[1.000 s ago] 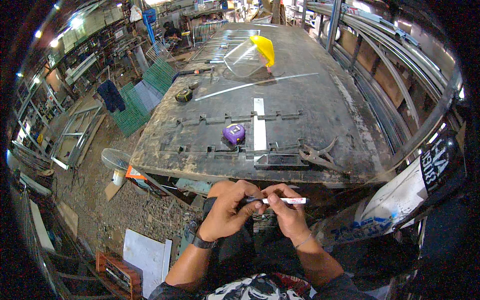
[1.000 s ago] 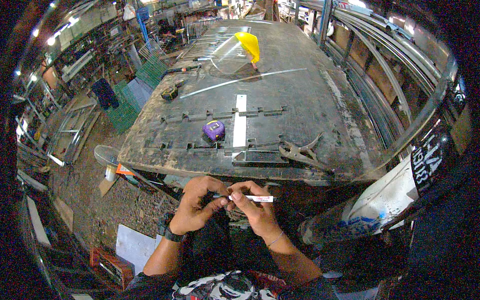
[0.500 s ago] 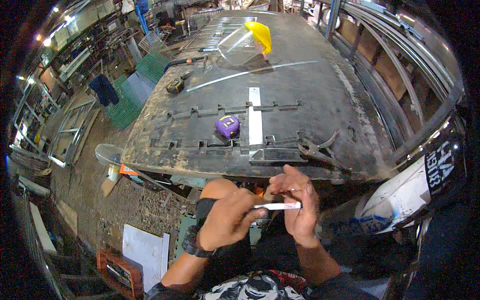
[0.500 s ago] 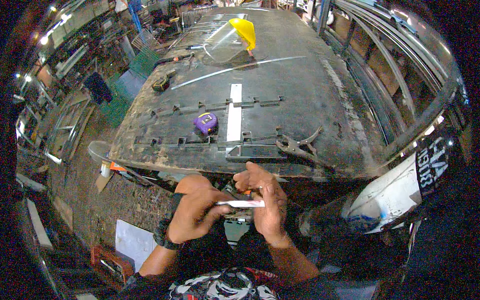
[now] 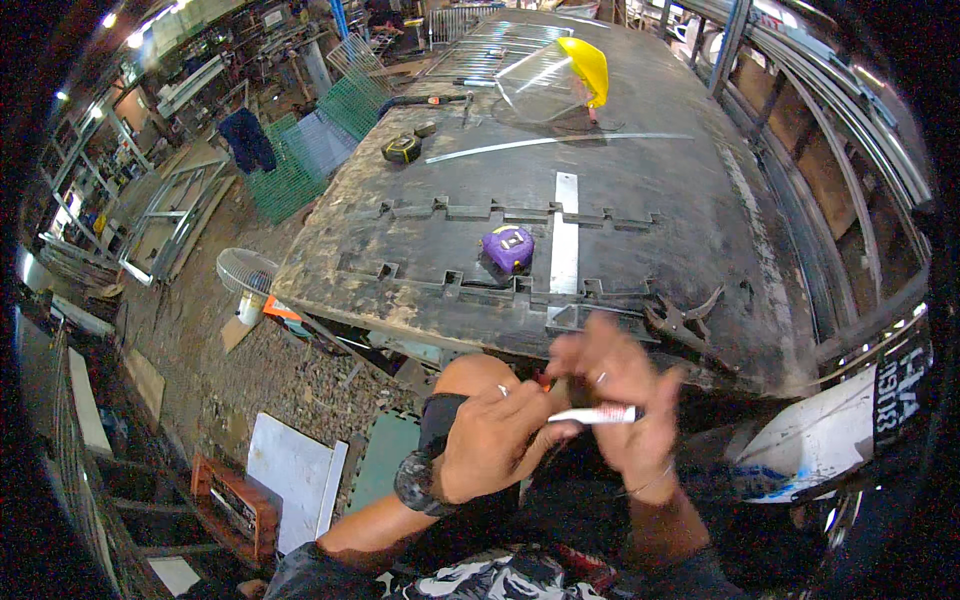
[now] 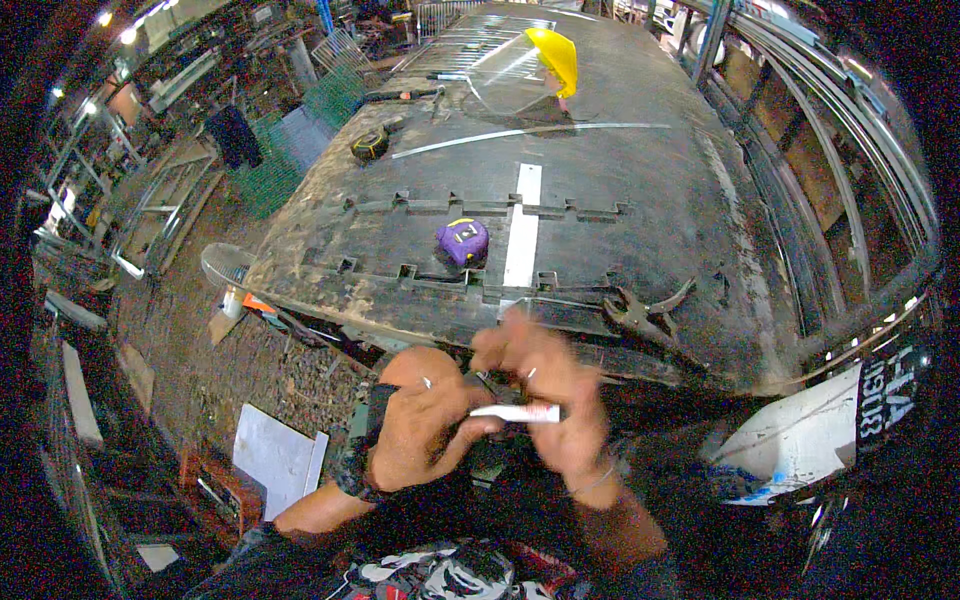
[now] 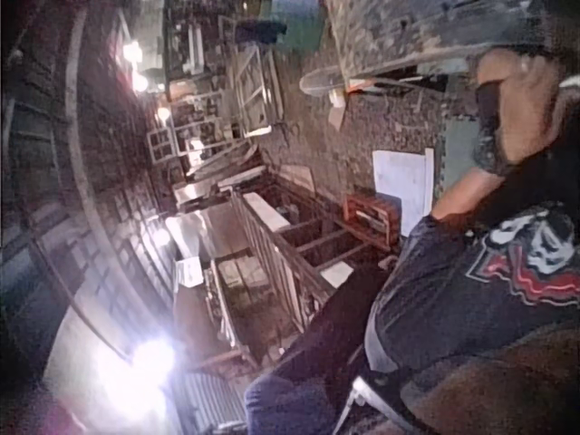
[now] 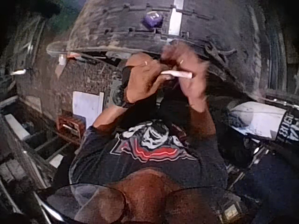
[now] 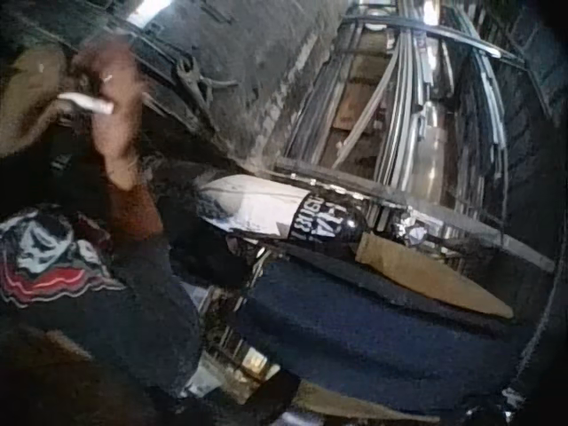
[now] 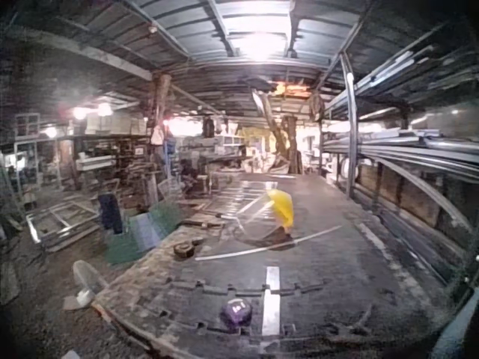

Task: The person measures and marks metal bars on a workbench using a tape measure and a marker. They align the tape measure along the bars, make marks at specific intervals, and reposition the tools to continue marking along the length of the metal pieces.

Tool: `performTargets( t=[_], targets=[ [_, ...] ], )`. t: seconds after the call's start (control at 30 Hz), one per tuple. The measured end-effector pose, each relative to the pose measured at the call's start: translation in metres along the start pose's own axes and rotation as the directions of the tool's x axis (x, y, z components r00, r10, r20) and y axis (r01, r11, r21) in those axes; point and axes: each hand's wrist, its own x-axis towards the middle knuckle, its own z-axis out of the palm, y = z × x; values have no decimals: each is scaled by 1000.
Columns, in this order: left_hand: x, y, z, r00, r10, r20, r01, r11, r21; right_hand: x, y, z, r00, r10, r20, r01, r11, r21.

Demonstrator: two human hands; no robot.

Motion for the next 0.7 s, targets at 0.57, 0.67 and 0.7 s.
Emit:
performTargets(
  t=[0.57,0.67,0.7],
  targets=[
    [-15,-3,-4,786,-480,-389,236,815,-530,216,127,-46,985,-7,-174,-172,-170,-970],
    [-12,-7,-4,770,-526,-363,294,796,-529,208,117,-28,998,-52,-42,-40,44,-998],
    [-11,-9,-4,750,-541,-381,313,797,-516,200,109,-20,985,-175,-6,20,148,-989]
  ],
)
